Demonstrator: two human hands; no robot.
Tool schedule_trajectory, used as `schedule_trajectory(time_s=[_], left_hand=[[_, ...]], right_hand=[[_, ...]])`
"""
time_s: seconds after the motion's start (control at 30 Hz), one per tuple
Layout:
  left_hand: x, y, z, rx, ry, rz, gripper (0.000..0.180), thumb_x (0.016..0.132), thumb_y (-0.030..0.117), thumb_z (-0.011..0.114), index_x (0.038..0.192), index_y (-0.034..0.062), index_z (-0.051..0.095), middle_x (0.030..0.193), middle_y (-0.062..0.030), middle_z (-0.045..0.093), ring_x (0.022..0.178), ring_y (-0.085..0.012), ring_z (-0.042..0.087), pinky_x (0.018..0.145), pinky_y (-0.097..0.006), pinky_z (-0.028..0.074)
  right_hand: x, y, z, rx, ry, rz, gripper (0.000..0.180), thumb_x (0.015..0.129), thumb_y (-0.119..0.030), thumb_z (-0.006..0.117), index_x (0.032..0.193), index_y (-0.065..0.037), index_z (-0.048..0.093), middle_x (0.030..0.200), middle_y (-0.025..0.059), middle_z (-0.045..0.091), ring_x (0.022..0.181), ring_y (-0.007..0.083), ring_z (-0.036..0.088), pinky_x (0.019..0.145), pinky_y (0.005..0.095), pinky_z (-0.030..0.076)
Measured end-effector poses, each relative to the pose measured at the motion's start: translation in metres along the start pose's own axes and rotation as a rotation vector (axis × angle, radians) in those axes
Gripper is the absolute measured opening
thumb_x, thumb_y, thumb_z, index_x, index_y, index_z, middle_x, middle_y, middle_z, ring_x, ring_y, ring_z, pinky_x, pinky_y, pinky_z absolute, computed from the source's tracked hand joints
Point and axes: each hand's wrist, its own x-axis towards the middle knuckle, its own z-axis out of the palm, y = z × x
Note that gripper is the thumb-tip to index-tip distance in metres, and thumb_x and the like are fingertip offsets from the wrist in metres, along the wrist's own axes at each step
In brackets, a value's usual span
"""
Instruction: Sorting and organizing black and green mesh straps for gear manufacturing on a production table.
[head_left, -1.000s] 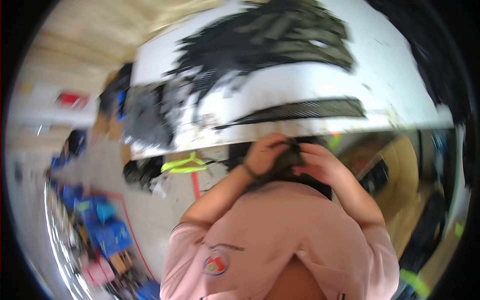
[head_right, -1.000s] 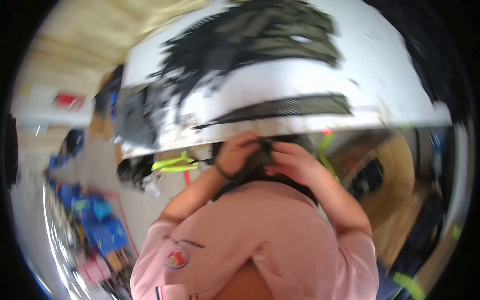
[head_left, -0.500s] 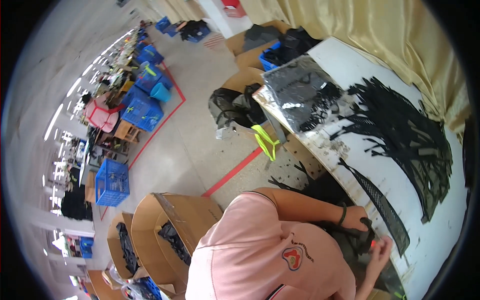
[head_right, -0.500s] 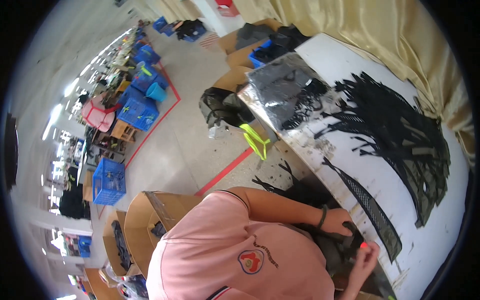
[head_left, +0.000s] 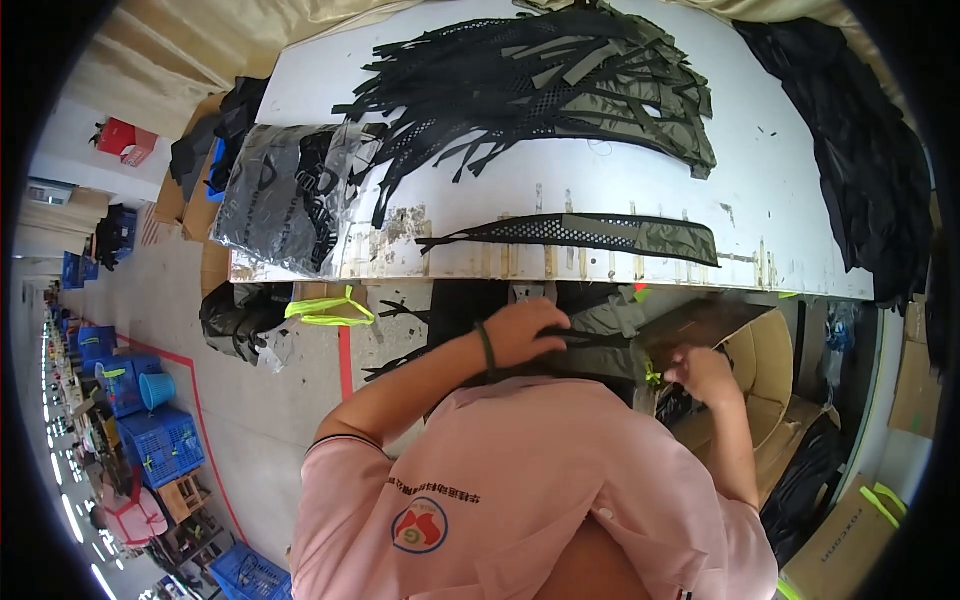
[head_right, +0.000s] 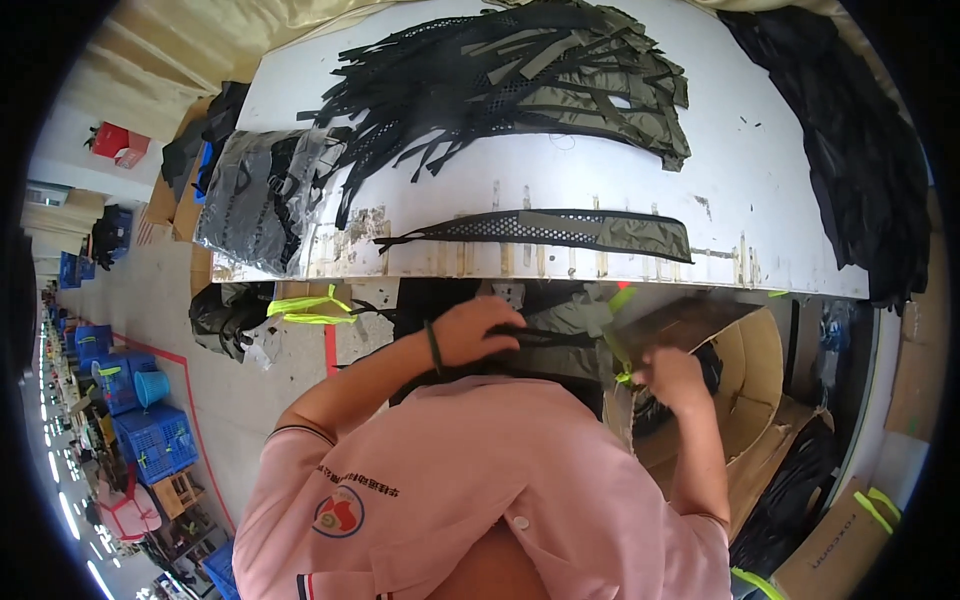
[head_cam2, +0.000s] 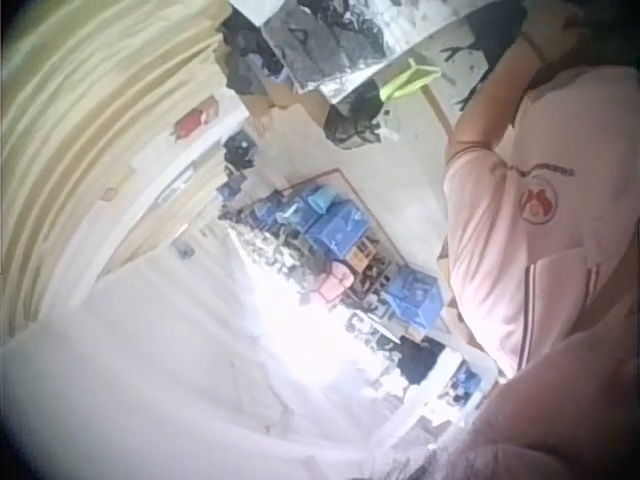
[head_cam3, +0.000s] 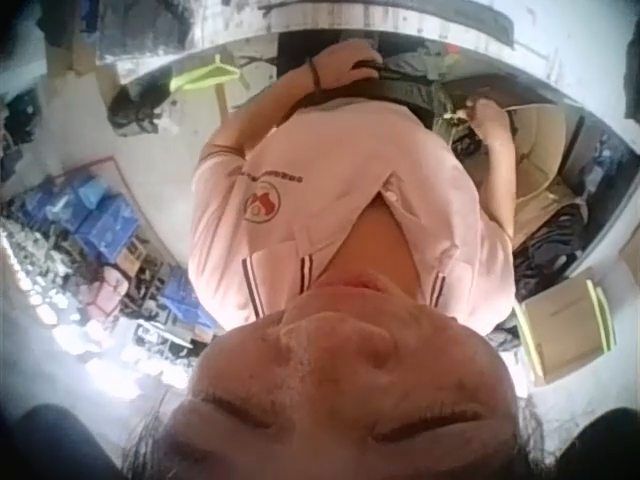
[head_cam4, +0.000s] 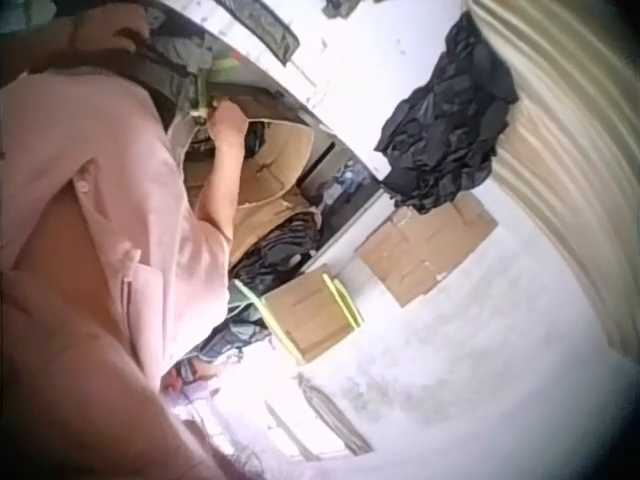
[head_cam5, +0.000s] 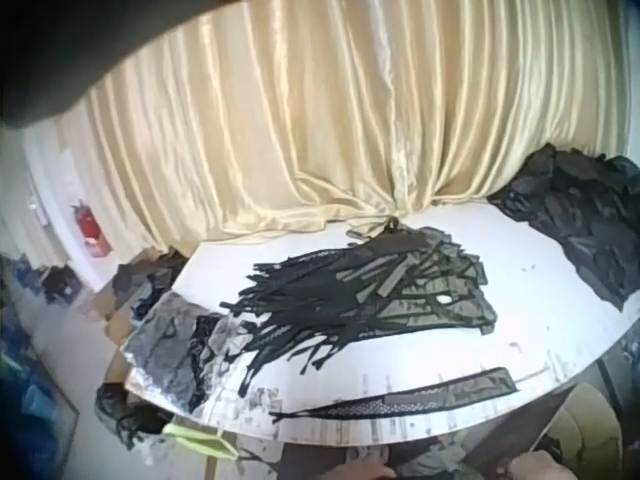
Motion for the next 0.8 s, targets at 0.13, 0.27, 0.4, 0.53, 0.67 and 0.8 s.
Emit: schedule_trajectory(time_s=[0.13, 0.27, 0.4, 0.53, 0.67, 0.8], left_hand=[[0.007, -0.027, -0.043, 0.068, 0.34, -0.124, 0.02, 0.077, 0.02, 0.065, 0.093, 0.0083, 0.061, 0.091, -0.0106, 0.058, 0.09, -0.0309, 0.054, 0.08, -0.039, 0.044], [0.008, -0.035, -0.094, 0.52, 0.413, -0.247, 0.027, 0.07, 0.018, 0.071, 0.093, 0.0092, 0.062, 0.092, -0.0087, 0.058, 0.092, -0.0302, 0.052, 0.079, -0.04, 0.042], [-0.018, -0.053, -0.113, 0.621, 0.313, -0.462, 0.035, 0.064, 0.019, 0.075, 0.096, 0.0121, 0.062, 0.097, -0.0086, 0.056, 0.094, -0.0313, 0.051, 0.079, -0.042, 0.041], [-0.04, -0.068, -0.123, 0.506, 0.377, -0.403, 0.019, 0.066, 0.014, 0.073, 0.082, 0.0099, 0.064, 0.085, -0.0095, 0.059, 0.087, -0.0309, 0.054, 0.077, -0.039, 0.042], [-0.046, -0.065, -0.123, 0.306, 0.399, -0.452, 0.011, 0.074, 0.012, 0.067, 0.082, 0.006, 0.064, 0.079, -0.0124, 0.061, 0.078, -0.032, 0.057, 0.07, -0.038, 0.045], [-0.054, -0.066, -0.124, 0.066, 0.369, -0.555, 0.01, 0.079, 0.01, 0.063, 0.086, 0.0031, 0.064, 0.076, -0.0113, 0.062, 0.065, -0.0264, 0.059, 0.059, -0.033, 0.046]], right_hand=[[0.02, -0.05, -0.036, 0.443, 0.446, -0.212, 0.021, 0.078, -0.022, 0.067, 0.087, -0.005, 0.059, 0.082, 0.0151, 0.063, 0.076, 0.0331, 0.061, 0.061, 0.0386, 0.047], [0.072, -0.09, -0.062, 0.356, 0.674, -0.499, 0.016, 0.078, -0.009, 0.064, 0.088, 0.0, 0.057, 0.082, 0.0129, 0.058, 0.078, 0.0302, 0.057, 0.068, 0.0352, 0.046], [0.107, -0.112, -0.065, 0.325, 0.776, -0.575, 0.015, 0.076, -0.008, 0.064, 0.088, -0.001, 0.058, 0.085, 0.0122, 0.057, 0.086, 0.0321, 0.054, 0.075, 0.0365, 0.044], [0.124, -0.138, -0.059, 0.385, 0.689, -0.654, 0.017, 0.075, -0.007, 0.064, 0.09, -0.001, 0.057, 0.094, 0.0133, 0.057, 0.093, 0.0331, 0.052, 0.08, 0.0375, 0.043], [0.14, -0.191, -0.057, 0.396, 0.739, -0.883, 0.021, 0.073, -0.004, 0.064, 0.092, -0.002, 0.056, 0.095, 0.0122, 0.057, 0.094, 0.0327, 0.051, 0.081, 0.0391, 0.042], [0.162, -0.236, -0.043, 0.411, 0.697, -1.021, 0.026, 0.072, -0.004, 0.063, 0.097, -0.002, 0.055, 0.099, 0.0128, 0.056, 0.098, 0.0325, 0.051, 0.085, 0.039, 0.042]])
